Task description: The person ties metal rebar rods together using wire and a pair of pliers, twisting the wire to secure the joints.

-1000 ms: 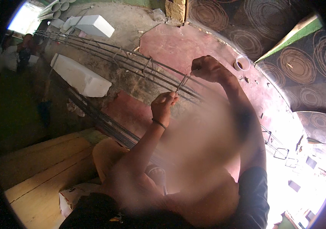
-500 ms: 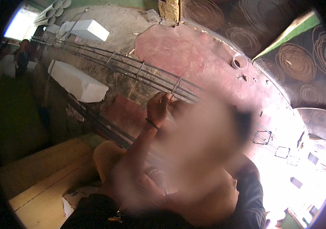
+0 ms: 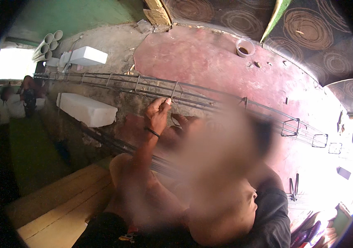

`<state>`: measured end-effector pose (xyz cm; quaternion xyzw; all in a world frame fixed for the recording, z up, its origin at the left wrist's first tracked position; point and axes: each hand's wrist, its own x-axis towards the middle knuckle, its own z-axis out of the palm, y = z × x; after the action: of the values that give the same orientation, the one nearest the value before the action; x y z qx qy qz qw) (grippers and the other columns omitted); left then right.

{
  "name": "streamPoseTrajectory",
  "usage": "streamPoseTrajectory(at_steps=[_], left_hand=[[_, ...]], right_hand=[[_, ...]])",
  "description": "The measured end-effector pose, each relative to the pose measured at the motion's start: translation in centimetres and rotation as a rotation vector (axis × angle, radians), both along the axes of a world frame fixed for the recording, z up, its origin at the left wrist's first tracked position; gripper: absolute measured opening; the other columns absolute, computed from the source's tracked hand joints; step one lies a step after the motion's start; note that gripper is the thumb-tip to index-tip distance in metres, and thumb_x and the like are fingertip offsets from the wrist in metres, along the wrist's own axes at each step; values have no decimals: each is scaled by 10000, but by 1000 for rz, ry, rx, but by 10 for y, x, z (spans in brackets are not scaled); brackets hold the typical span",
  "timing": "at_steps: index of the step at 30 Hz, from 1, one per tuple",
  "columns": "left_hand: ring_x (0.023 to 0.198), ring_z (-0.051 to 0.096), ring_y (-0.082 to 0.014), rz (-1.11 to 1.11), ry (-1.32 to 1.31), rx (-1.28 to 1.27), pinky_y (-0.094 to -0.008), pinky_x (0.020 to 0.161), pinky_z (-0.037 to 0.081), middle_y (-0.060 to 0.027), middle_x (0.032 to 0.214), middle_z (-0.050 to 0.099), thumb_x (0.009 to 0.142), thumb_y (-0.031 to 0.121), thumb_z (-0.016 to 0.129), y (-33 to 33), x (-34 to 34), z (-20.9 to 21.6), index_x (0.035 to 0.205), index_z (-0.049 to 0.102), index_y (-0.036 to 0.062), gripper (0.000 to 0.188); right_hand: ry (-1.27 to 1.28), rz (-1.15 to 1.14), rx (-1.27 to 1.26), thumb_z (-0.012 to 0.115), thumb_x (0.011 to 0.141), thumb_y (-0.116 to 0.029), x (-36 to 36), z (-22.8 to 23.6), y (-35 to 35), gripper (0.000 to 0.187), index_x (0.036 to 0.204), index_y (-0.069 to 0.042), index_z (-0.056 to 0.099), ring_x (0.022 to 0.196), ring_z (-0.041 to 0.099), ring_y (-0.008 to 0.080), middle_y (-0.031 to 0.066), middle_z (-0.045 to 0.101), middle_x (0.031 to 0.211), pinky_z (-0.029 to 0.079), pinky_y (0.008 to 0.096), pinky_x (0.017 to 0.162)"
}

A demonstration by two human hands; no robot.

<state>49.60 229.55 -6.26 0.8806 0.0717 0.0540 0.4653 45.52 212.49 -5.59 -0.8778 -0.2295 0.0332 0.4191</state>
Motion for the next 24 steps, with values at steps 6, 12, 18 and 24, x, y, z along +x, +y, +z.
streamPoseTrajectory(at_steps=[6,12,18,24], left_hand=[[652,616,-273,2,-340,82,-352,596,495,-119,816,628,829,8,643,-21,-15,16,902,638,22,74],[879,627,-265,-68,-393,204,-376,764,496,-102,957,645,805,-8,636,-17,-15,18,895,633,12,92],[986,600,-280,-113,-488,328,-485,986,368,-89,981,636,824,-14,566,-11,1,38,871,614,22,77],[851,612,-326,-222,-332,211,-468,854,439,-117,857,626,848,-3,547,2,17,29,868,588,21,52]], right_hand=[[-35,-140,197,632,869,-136,86,48,-25,116,937,-55,681,693,667,323,150,666,751,526,381,613],[78,-122,16,640,877,-166,134,46,-10,151,927,-28,674,723,662,357,186,671,808,519,401,649],[192,-87,125,621,900,-145,123,50,-17,143,940,-16,668,689,667,272,181,669,799,510,353,649],[49,167,226,645,863,-47,51,24,-3,174,1034,-18,645,686,659,323,175,647,779,517,379,607]])
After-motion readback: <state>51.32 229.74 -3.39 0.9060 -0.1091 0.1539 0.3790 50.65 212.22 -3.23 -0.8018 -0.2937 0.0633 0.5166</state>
